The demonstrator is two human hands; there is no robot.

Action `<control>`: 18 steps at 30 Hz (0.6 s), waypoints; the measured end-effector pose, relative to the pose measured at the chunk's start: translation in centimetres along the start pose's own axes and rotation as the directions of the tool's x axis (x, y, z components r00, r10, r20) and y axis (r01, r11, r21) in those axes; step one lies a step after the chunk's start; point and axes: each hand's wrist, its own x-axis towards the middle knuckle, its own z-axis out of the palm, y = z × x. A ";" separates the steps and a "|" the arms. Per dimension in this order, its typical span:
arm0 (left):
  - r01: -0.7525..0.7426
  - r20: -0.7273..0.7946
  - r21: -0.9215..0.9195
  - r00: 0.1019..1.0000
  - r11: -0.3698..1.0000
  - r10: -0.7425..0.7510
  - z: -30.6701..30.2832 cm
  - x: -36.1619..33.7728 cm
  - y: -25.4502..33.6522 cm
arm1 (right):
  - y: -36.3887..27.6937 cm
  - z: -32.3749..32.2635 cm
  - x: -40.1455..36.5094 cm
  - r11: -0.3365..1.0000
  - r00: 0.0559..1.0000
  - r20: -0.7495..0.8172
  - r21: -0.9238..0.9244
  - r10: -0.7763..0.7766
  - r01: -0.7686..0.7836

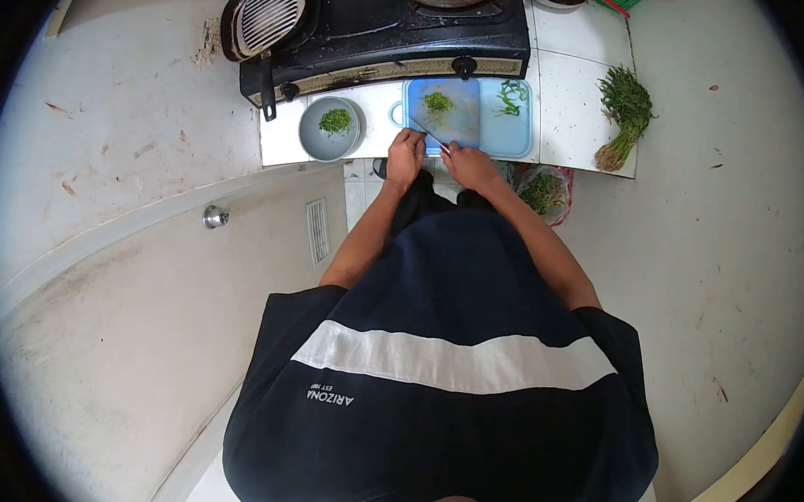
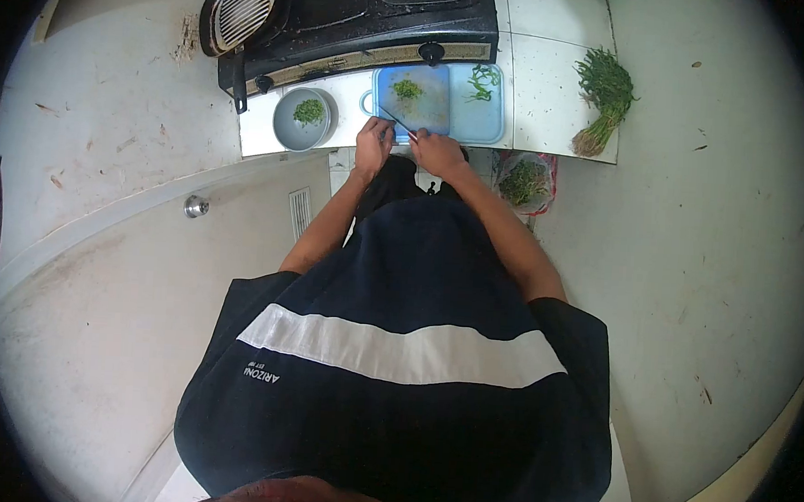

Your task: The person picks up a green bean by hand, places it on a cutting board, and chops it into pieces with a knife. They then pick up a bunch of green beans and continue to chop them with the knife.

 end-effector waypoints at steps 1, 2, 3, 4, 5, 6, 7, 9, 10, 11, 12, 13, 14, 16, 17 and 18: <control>-0.008 0.001 0.005 1.000 1.000 0.008 0.0 0.0 0.0 | -0.1 0.1 -0.1 1.000 1.000 -0.014 -0.014 -0.006 0.006; -0.016 0.002 0.010 1.000 1.000 0.016 -0.1 0.0 0.0 | -0.1 0.2 -0.2 1.000 1.000 -0.027 -0.029 -0.013 0.012; -0.018 0.001 0.011 1.000 1.000 0.018 0.0 0.0 -0.1 | -0.1 0.0 -0.4 0.999 0.999 -0.029 -0.029 -0.014 0.013; -0.018 -0.004 0.011 1.000 1.000 0.018 0.0 0.0 -0.1 | 0.1 -0.3 -0.9 0.999 1.000 -0.018 -0.038 -0.015 0.014; -0.018 -0.008 0.011 1.000 1.000 0.018 0.1 0.0 -0.2 | 0.2 -0.5 -1.2 0.999 1.000 -0.005 -0.047 -0.016 0.016; -0.017 -0.010 0.011 1.000 1.000 0.017 0.1 0.0 -0.2 | 0.3 -0.7 -1.4 0.999 1.000 -0.005 -0.048 -0.018 0.017; -0.022 -0.017 0.008 1.000 1.000 0.022 0.1 0.0 -0.1 | 0.3 -0.9 -1.6 0.999 1.000 -0.007 -0.050 -0.001 0.001; -0.026 -0.026 0.004 0.999 1.000 0.026 0.1 0.0 0.1 | 0.6 -1.0 -1.6 0.998 1.000 -0.009 -0.053 0.013 -0.013; -0.021 -0.022 0.009 1.000 1.000 0.021 0.0 -0.1 0.1 | 0.8 -0.9 -1.5 0.999 1.000 -0.012 -0.049 0.020 -0.021; -0.017 -0.016 0.013 1.000 1.000 0.017 -0.1 -0.1 0.2 | 0.9 -0.8 -1.4 0.999 0.999 -0.017 -0.044 0.028 -0.029; -0.019 -0.015 0.013 1.000 1.000 0.020 -0.1 0.0 0.2 | 1.0 -0.6 -1.3 0.999 0.999 -0.019 -0.044 0.030 -0.031; -0.012 -0.020 0.005 1.000 1.000 0.012 -0.2 0.1 0.2 | 1.1 -0.3 -1.4 0.999 0.999 -0.054 -0.032 0.005 -0.006; -0.004 -0.026 -0.003 1.000 1.000 0.003 -0.2 0.1 0.2 | 1.3 -0.1 -1.4 1.000 0.996 -0.089 -0.021 -0.021 0.020; 0.000 -0.022 0.001 1.000 1.000 0.000 -0.1 0.1 0.0 | 1.2 -0.4 -1.6 0.999 0.997 -0.074 -0.011 -0.031 0.030; 0.004 -0.018 0.004 1.000 1.000 -0.004 -0.1 0.1 -0.2 | 1.1 -0.5 -1.7 0.999 0.997 -0.058 -0.001 -0.040 0.040; 0.005 -0.019 0.005 1.000 1.000 -0.005 -0.1 0.1 -0.1 | 1.1 -0.3 -1.7 0.999 0.997 -0.057 -0.001 -0.042 0.042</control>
